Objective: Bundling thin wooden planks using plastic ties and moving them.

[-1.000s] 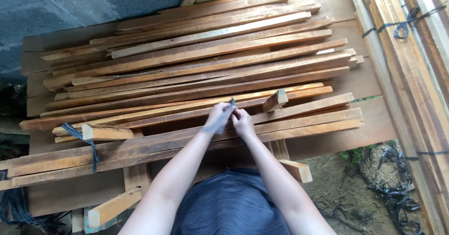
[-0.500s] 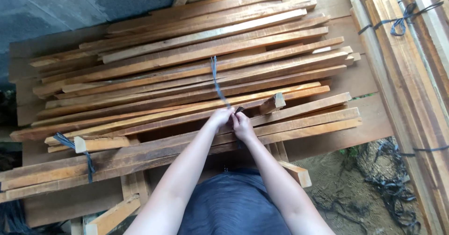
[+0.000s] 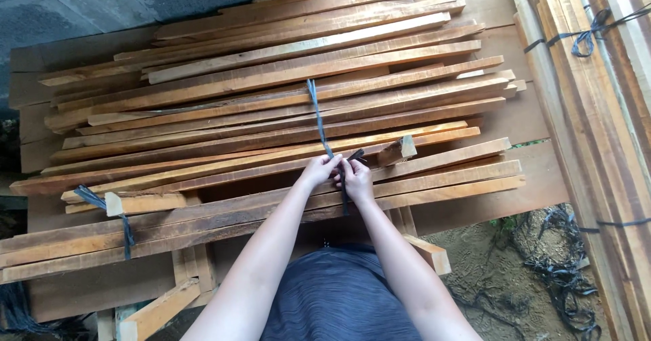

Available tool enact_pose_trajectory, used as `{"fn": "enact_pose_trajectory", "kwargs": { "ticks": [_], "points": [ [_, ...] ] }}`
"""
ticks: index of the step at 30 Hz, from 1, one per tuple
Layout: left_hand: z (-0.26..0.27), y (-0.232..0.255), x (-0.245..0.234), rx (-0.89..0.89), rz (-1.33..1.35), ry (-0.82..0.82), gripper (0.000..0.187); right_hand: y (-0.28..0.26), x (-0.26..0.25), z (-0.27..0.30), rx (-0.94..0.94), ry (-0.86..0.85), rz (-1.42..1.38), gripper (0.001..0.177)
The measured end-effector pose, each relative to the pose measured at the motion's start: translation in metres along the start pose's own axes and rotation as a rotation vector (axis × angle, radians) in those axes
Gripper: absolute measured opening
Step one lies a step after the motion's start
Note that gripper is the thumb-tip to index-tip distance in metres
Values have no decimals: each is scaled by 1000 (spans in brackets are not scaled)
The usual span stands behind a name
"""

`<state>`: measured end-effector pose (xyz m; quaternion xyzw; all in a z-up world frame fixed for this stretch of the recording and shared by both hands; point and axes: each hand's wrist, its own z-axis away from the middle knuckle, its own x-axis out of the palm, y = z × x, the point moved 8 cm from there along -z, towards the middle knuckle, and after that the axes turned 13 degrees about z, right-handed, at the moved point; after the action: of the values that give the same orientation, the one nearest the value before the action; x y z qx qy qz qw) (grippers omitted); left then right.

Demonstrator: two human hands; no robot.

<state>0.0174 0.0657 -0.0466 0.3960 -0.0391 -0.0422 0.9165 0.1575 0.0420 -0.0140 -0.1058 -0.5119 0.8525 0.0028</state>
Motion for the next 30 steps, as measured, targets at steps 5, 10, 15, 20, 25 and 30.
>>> {"fn": "enact_pose_trajectory", "kwargs": {
  "ticks": [5,10,15,20,25,30],
  "points": [
    [-4,-3,-5,-14,-46,105,38,-10,-2,6,24,-22,-14,17],
    [-16,-19,-12,52,-177,173,40,-34,1,20,48,-49,2,11],
    [-8,-15,-15,237,-145,33,35,-18,-7,8,125,19,-77,17],
    [24,14,-10,267,-104,-73,25,6,-6,-12,114,55,-41,23],
    [17,8,-10,222,-134,-89,29,4,-5,-9,104,62,-35,27],
    [-23,-23,-14,188,-224,-44,27,-36,-10,33,-272,108,267,13]
  ]
}}
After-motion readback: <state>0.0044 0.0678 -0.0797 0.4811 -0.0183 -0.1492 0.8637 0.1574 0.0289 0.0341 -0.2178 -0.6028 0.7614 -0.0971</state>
